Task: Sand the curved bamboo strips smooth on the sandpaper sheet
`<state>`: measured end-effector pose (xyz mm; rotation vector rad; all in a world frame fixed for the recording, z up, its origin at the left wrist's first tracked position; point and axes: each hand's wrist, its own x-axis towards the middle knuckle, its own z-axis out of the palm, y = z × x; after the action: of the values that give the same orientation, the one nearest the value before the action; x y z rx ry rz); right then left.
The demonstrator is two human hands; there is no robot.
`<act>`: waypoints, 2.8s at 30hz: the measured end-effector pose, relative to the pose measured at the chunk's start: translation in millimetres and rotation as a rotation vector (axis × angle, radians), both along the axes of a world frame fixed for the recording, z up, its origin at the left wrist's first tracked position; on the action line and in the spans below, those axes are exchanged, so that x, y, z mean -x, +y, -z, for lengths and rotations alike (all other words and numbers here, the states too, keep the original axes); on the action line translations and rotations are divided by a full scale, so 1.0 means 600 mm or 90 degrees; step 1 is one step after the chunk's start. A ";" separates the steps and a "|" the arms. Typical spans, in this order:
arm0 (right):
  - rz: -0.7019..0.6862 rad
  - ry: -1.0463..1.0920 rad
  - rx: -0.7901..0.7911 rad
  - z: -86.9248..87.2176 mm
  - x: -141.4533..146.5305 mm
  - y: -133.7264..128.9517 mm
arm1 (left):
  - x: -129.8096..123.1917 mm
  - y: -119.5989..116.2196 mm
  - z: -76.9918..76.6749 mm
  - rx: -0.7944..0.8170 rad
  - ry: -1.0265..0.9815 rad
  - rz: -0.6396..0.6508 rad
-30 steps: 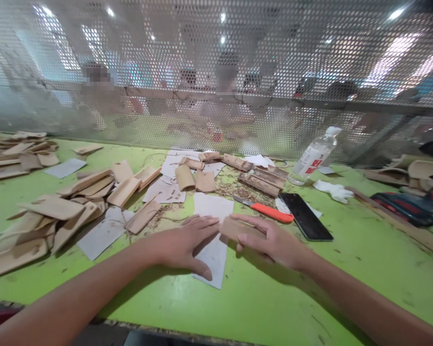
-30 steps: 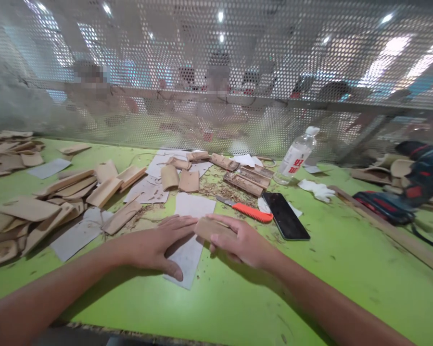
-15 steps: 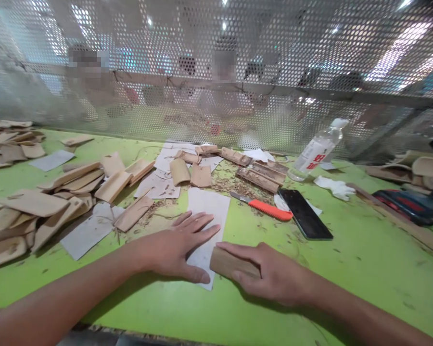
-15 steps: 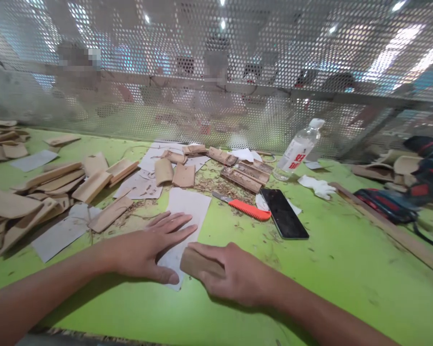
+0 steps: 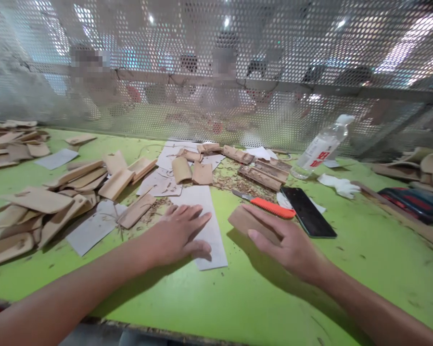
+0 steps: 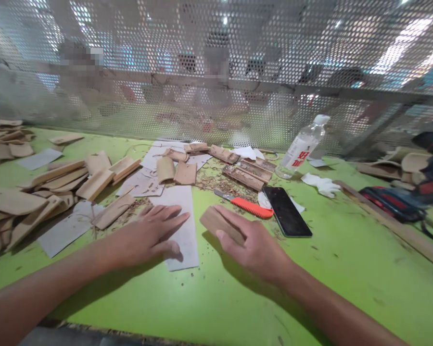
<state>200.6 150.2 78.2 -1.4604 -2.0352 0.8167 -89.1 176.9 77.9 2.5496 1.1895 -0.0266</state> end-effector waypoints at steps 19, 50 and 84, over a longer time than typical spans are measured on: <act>0.002 -0.058 0.112 0.009 0.009 -0.009 | -0.017 0.015 0.013 0.122 -0.126 0.150; -0.028 -0.134 0.157 0.006 0.024 -0.037 | -0.046 0.012 0.022 0.122 -0.163 0.032; -0.031 -0.124 0.133 0.001 0.030 -0.037 | -0.042 0.011 0.026 0.157 -0.143 -0.017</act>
<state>182.5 128.2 77.7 -1.6668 -2.1903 0.9660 -64.1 183.8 62.5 2.2554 1.0634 0.1095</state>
